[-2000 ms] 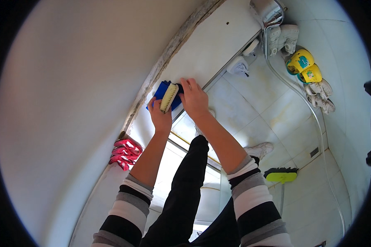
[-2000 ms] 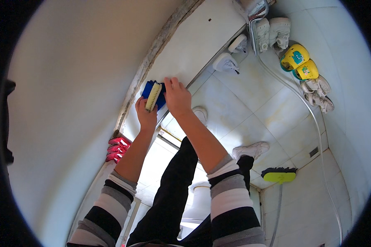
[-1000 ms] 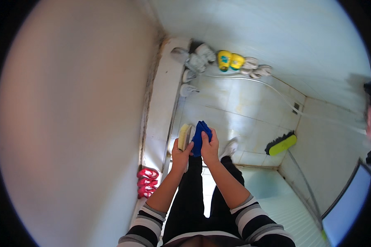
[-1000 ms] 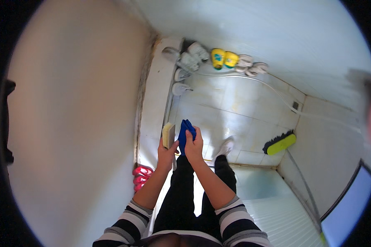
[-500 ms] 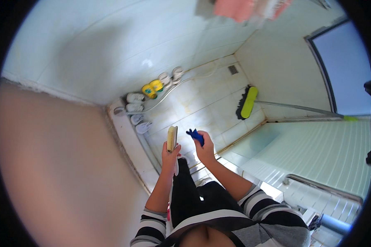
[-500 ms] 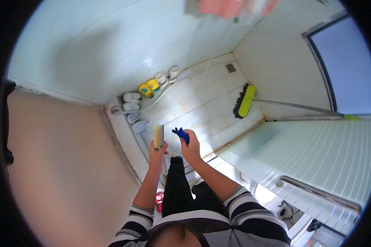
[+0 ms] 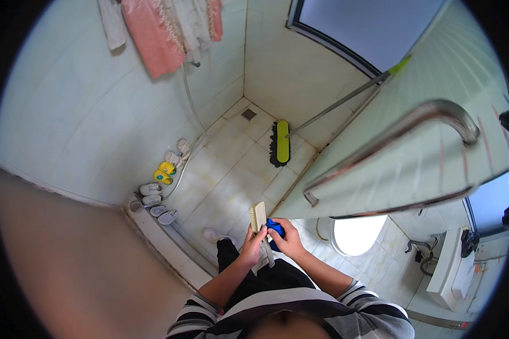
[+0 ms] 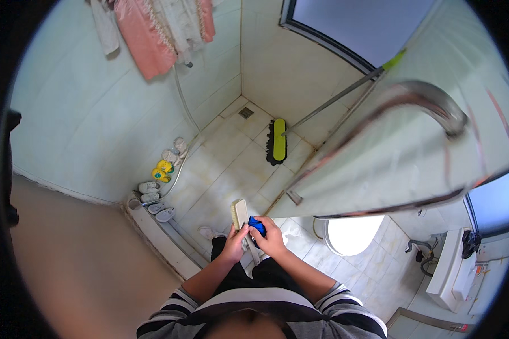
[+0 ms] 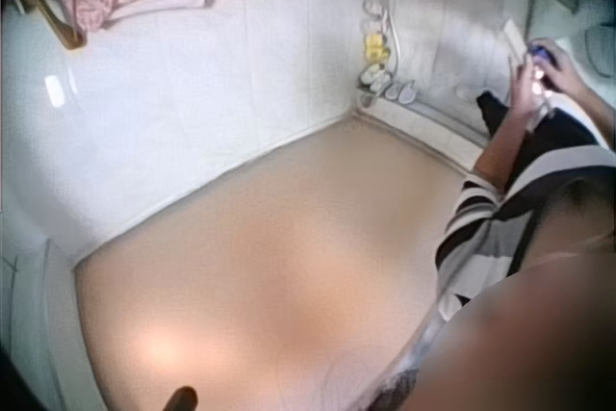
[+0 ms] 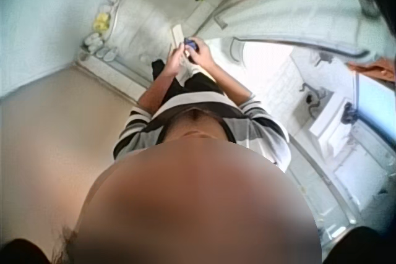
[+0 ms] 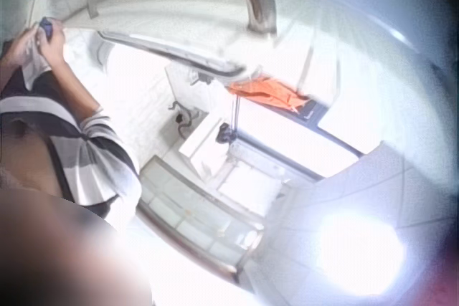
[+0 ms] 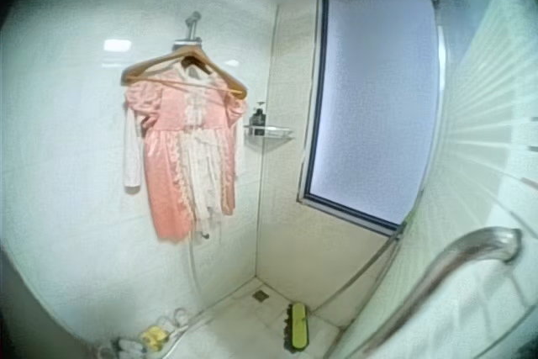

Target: The person sits on the bathroom floor and scrubs several pairs of shoes with a brush and water from a handheld shower head. They clean white sneakers, yellow crocs, and white sandals, then rinse the brush and wash their hands at the sink.

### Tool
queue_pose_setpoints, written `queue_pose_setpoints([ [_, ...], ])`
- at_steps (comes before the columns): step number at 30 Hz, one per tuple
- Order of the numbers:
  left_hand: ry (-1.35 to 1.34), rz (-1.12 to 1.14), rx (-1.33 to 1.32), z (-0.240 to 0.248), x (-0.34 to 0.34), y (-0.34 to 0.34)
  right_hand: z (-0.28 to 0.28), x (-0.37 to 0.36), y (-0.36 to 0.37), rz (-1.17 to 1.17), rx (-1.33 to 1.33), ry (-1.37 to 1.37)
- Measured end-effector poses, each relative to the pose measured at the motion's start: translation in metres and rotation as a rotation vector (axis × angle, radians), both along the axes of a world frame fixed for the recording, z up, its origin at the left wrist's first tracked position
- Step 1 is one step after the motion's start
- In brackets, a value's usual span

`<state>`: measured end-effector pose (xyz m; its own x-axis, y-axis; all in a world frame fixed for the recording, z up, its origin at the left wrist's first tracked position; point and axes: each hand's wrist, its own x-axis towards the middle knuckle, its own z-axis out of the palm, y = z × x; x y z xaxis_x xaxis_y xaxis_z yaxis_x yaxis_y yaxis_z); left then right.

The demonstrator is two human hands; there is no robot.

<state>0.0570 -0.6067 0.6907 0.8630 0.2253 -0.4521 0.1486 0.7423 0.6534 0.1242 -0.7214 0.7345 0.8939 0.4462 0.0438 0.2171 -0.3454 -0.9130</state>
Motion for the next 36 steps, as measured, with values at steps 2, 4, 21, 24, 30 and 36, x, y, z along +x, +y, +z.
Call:
queue_pose_setpoints([
  [2, 0.004, -0.043, -0.012, 0.004, 0.000, -0.027, 0.006, 0.000, -0.030, -0.018, 0.040, 0.155],
  [4, 0.025, -0.067, -0.008, 0.010, 0.002, -0.049, 0.016, 0.004, -0.062, 0.054, 0.045, 0.209],
  [21, 0.111, -0.827, 0.184, 0.080, 0.042, -0.235, 0.045, -0.045, -0.292, -0.403, 0.193, 0.213],
  [24, 0.087, -0.918, 0.230, 0.098, 0.052, -0.276, 0.053, -0.060, -0.326, -0.559, 0.314, 0.178],
  [30, 0.009, -1.229, 0.266, 0.112, 0.070, -0.362, 0.067, -0.092, -0.379, -0.908, 0.283, 0.170],
  [36, 0.040, -1.410, 0.081, 0.100, 0.067, -0.452, 0.074, -0.124, -0.442, -1.169, 0.171, 0.163],
])
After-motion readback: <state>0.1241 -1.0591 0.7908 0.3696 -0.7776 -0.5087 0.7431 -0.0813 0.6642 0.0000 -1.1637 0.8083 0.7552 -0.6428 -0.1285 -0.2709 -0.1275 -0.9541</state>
